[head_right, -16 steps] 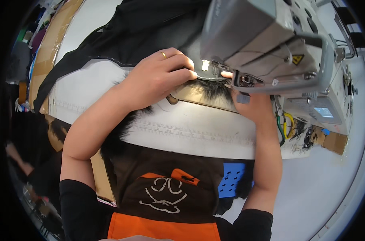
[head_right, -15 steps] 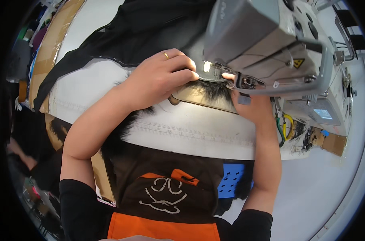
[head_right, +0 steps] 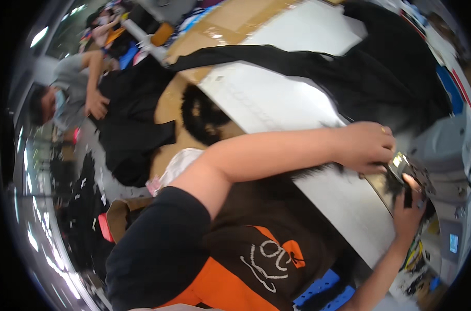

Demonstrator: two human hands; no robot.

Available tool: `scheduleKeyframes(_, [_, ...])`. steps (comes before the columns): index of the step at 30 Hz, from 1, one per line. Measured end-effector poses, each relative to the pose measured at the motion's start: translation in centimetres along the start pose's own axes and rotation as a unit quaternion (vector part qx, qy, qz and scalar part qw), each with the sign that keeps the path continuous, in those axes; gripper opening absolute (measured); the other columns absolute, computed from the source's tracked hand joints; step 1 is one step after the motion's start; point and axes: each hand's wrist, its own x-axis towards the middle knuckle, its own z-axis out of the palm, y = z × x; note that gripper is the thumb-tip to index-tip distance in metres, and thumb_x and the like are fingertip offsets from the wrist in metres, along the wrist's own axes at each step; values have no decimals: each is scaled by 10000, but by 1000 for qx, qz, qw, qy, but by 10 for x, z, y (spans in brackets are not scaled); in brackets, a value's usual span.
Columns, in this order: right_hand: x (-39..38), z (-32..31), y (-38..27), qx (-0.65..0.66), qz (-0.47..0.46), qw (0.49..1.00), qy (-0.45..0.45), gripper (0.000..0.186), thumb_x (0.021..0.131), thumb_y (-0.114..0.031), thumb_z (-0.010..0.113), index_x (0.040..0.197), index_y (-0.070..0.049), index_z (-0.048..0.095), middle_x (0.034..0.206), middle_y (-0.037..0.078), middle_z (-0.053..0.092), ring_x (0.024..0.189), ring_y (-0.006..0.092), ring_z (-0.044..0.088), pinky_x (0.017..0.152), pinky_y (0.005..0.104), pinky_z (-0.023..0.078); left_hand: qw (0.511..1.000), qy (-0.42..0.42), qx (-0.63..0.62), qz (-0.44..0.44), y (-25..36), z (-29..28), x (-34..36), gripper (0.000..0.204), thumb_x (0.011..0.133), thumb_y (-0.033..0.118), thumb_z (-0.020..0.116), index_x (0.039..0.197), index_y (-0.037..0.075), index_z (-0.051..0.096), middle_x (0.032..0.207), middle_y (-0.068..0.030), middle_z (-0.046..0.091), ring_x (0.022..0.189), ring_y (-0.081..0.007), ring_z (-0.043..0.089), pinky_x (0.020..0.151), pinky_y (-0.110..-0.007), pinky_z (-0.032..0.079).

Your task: Sewing faux fur trim onto a black garment using an industrial sewing machine.

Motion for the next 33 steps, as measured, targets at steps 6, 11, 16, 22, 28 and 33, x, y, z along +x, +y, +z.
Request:
scheduleKeyframes(6, [-3,-9,10,26,-62,997,27,372,1022,-94,617,1394,-104,624,1355,177,670,1313,417,619,1099,475,483,999,27,0,18,6,13,9,315,852,397,820,916,117,690,1011,-71,688,963,-352,660,781,-476,550])
scheduleKeyframes(11, [5,-12,-41,0,-29,998,51,406,985,-185,746,1376,-157,638,1331,175,681,1261,412,628,1080,492,478,1000,5,-1,-10,6,-3,-2,347,874,433,819,991,129,698,1019,-76,697,962,-348,667,785,-472,550])
scheduleKeyframes(16, [6,-5,-33,-38,13,997,70,682,900,-577,811,1407,-157,636,1482,237,513,1376,449,492,1167,537,394,999,-7,-21,-48,17,-32,3,341,909,316,843,1153,104,734,1143,-93,734,1038,-337,718,877,-430,589])
scheduleKeyframes(22, [6,-16,-35,-38,10,996,86,1031,751,-630,926,1473,-23,510,1473,211,508,1393,422,438,1181,516,367,995,95,-10,-28,31,-36,26,260,894,206,839,1085,78,718,1062,-87,710,911,-296,718,805,-385,578])
scheduleKeyframes(28, [9,-16,-34,-18,-11,995,98,1024,734,-544,981,1468,-19,497,1396,189,514,1262,373,526,1057,472,478,971,237,9,23,59,-42,61,307,828,138,869,1094,86,726,1062,-83,698,890,-284,698,802,-390,568])
scheduleKeyframes(33, [15,-15,-39,52,-8,993,109,977,735,-477,998,1440,-20,500,1298,150,525,1128,312,537,958,451,493,958,274,55,60,78,-50,91,504,755,30,903,1236,107,771,1172,-78,656,968,-244,634,810,-346,524])
